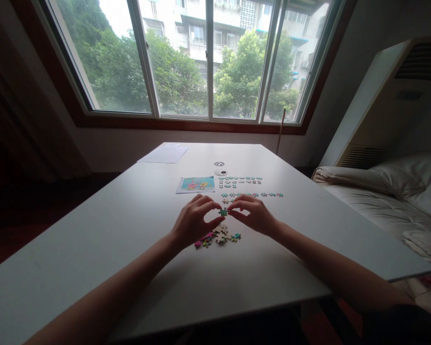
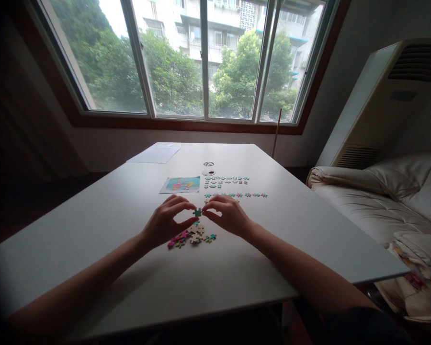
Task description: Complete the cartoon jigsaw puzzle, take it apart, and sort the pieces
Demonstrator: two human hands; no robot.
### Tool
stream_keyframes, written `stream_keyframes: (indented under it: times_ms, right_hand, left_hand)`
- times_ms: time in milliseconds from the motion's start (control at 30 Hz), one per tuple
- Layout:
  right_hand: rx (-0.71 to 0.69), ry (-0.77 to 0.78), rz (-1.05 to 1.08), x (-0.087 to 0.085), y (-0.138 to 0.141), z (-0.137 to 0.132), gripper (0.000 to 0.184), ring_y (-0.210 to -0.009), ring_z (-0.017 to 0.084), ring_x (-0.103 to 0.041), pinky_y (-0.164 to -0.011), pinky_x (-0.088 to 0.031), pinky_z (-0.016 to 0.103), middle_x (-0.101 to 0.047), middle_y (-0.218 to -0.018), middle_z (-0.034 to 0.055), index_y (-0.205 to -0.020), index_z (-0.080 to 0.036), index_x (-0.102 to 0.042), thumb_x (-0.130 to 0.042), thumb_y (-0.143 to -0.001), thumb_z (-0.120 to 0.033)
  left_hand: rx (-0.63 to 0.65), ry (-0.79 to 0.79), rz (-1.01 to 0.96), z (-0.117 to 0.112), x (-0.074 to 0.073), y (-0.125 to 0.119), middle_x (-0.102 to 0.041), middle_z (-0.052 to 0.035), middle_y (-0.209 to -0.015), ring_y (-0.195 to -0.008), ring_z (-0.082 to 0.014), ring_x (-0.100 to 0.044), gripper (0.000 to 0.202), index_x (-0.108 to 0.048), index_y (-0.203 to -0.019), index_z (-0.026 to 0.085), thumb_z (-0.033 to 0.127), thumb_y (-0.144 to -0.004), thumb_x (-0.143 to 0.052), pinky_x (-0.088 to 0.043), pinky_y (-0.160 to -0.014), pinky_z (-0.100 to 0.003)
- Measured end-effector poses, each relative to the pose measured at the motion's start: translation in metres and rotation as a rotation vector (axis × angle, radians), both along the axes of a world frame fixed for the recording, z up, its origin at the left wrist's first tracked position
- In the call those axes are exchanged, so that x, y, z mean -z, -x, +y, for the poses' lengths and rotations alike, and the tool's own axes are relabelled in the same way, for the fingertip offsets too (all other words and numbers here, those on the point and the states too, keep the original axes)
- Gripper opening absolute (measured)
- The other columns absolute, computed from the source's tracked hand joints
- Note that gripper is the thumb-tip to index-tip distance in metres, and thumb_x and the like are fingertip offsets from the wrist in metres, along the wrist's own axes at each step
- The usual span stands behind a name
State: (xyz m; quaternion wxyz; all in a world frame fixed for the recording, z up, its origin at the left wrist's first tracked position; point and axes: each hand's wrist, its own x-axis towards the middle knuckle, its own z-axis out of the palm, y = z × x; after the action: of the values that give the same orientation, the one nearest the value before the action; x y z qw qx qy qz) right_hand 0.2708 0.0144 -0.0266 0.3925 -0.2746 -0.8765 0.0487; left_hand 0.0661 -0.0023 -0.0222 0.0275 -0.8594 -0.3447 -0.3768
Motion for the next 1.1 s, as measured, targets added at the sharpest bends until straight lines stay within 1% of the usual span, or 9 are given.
stream_keyframes:
  times_ms: [133, 233, 300, 467, 600, 767, 900, 1100]
  right_hand:
    - [0.014, -0.047, 0.000, 0.000, 0.001, -0.001, 0.014, -0.071, 0.012, -0.054, -0.067, -0.045, 0.027, -0.061, -0.082, 0.0044, -0.083, -0.020, -0.063, -0.051, -0.081, -0.028]
    - [0.045, -0.070, 0.010, 0.000, -0.002, 0.001, 0.013, -0.069, 0.012, -0.055, -0.067, -0.045, 0.028, -0.061, -0.081, 0.0041, -0.083, -0.020, -0.063, -0.052, -0.081, -0.027]
    - [0.080, -0.082, 0.034, -0.002, -0.006, 0.004, 0.014, -0.069, 0.012, -0.055, -0.068, -0.045, 0.029, -0.062, -0.082, 0.0041, -0.084, -0.020, -0.063, -0.052, -0.081, -0.027]
    - [0.206, -0.133, 0.130, -0.009, -0.024, 0.011, 0.014, -0.072, 0.014, -0.056, -0.067, -0.045, 0.029, -0.062, -0.083, 0.0044, -0.084, -0.021, -0.063, -0.052, -0.081, -0.029]
    - [0.269, -0.142, 0.128, -0.012, -0.034, 0.015, 0.016, -0.069, 0.014, -0.056, -0.066, -0.045, 0.029, -0.062, -0.084, 0.0044, -0.084, -0.022, -0.063, -0.051, -0.081, -0.032]
    - [0.266, -0.179, 0.098, -0.013, -0.036, 0.017, 0.015, -0.072, 0.014, -0.057, -0.071, -0.043, 0.030, -0.063, -0.083, 0.0039, -0.085, -0.022, -0.063, -0.052, -0.081, -0.031]
    - [0.257, -0.200, 0.096, -0.014, -0.035, 0.017, 0.015, -0.073, 0.014, -0.057, -0.071, -0.043, 0.029, -0.064, -0.083, 0.0040, -0.085, -0.022, -0.063, -0.052, -0.081, -0.030]
    - [0.283, -0.199, 0.084, -0.014, -0.035, 0.016, 0.016, -0.073, 0.014, -0.057, -0.071, -0.042, 0.029, -0.064, -0.083, 0.0042, -0.084, -0.021, -0.063, -0.051, -0.082, -0.031]
  left_hand:
    - [-0.001, 0.001, -0.003, 0.000, 0.000, 0.000, -0.058, -0.0037, -0.080, -0.077, -0.0165, -0.051, 0.019, -0.059, -0.086, 0.018, 0.033, -0.075, -0.058, -0.044, -0.068, -0.030]
    - [-0.025, 0.008, -0.019, 0.001, 0.001, 0.001, -0.059, -0.0039, -0.081, -0.078, -0.0172, -0.051, 0.024, -0.058, -0.092, 0.018, 0.033, -0.074, -0.060, -0.044, -0.069, -0.031]
    - [-0.046, 0.021, -0.020, 0.003, 0.002, 0.002, -0.059, -0.0037, -0.080, -0.078, -0.0174, -0.051, 0.025, -0.057, -0.093, 0.018, 0.032, -0.073, -0.060, -0.045, -0.069, -0.032]
    - [-0.056, 0.089, 0.053, 0.010, 0.006, 0.006, -0.059, -0.0030, -0.075, -0.075, -0.0167, -0.051, 0.012, -0.060, -0.079, 0.018, 0.029, -0.075, -0.058, -0.044, -0.066, -0.030]
    - [-0.063, 0.117, 0.075, 0.013, 0.009, 0.007, -0.059, -0.0028, -0.073, -0.074, -0.0162, -0.051, 0.011, -0.061, -0.076, 0.018, 0.028, -0.075, -0.057, -0.044, -0.066, -0.029]
    - [-0.059, 0.118, 0.076, 0.014, 0.009, 0.006, -0.059, -0.0027, -0.072, -0.073, -0.0160, -0.051, 0.012, -0.061, -0.075, 0.019, 0.029, -0.076, -0.056, -0.043, -0.066, -0.028]
    - [-0.057, 0.122, 0.077, 0.014, 0.008, 0.006, -0.059, -0.0026, -0.072, -0.072, -0.0158, -0.051, 0.011, -0.061, -0.074, 0.018, 0.028, -0.076, -0.056, -0.043, -0.066, -0.028]
    - [-0.050, 0.134, 0.060, 0.014, 0.008, 0.005, -0.059, -0.0024, -0.071, -0.071, -0.0155, -0.050, 0.011, -0.062, -0.073, 0.019, 0.027, -0.075, -0.056, -0.043, -0.065, -0.027]
